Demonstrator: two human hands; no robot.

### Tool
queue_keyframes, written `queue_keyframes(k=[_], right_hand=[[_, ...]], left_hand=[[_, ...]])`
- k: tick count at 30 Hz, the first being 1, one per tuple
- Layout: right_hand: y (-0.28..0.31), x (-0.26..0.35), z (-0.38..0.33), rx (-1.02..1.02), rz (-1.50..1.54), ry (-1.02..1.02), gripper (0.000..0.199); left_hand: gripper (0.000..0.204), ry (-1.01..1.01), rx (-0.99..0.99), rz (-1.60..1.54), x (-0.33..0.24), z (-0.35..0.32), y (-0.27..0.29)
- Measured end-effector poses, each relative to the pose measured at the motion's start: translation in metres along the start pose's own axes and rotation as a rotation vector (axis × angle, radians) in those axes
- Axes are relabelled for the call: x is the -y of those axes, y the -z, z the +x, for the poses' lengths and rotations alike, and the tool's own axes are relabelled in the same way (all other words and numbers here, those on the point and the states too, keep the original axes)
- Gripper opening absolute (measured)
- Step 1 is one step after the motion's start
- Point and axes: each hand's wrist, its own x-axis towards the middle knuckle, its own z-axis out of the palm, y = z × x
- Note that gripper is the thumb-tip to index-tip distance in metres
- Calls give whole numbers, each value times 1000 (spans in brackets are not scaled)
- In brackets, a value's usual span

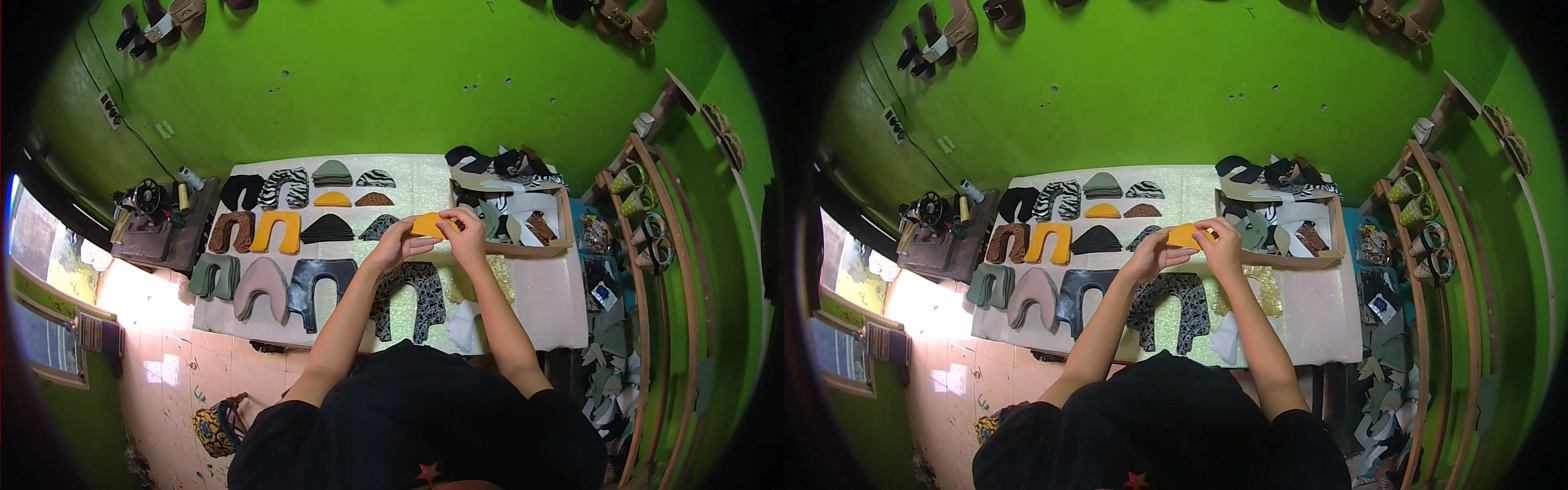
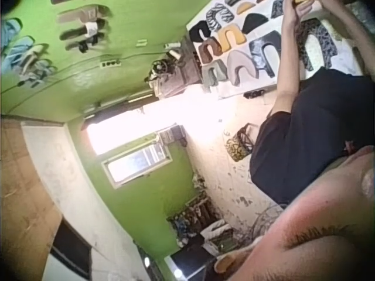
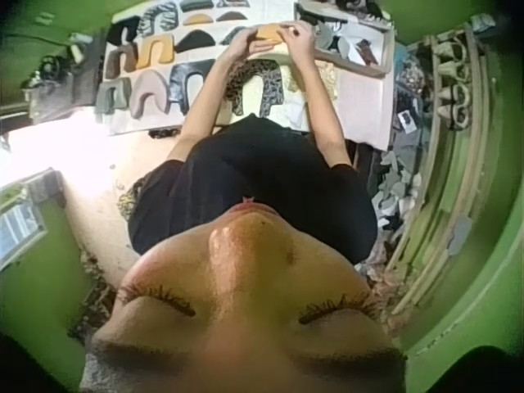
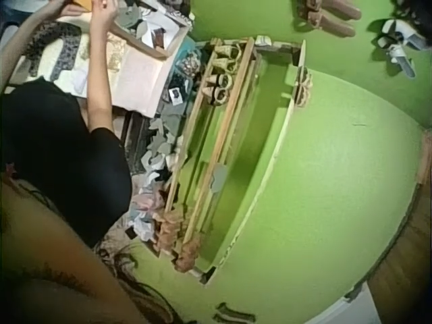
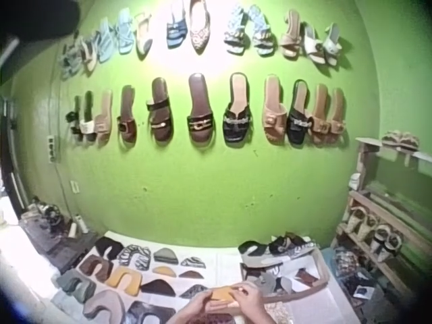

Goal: Organizing various shoe upper components on a table and in a box.

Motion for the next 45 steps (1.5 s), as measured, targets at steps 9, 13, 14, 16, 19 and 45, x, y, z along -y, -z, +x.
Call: queue_keyframes(k=[9, 13, 14, 16, 19, 45], right_hand=[[-44, 28, 4, 79, 24, 31, 14], [-63, 37, 2, 37, 19, -34, 12], [-67, 36, 2, 28, 10, -63, 12], [-79, 36, 1, 9, 0, -12, 14], [-94, 37, -2, -41, -112, 89, 18], [-255, -45, 57, 260, -85, -184, 18]], left_hand=[[42, 16, 44, 63, -30, -24, 36], [41, 40, 63, 163, -45, -35, 41], [41, 41, 67, 164, -45, -35, 44], [39, 31, 33, 208, -46, -38, 51], [38, 51, -33, 207, -49, -41, 63], [23, 13, -507, 919, -87, -2, 260]])
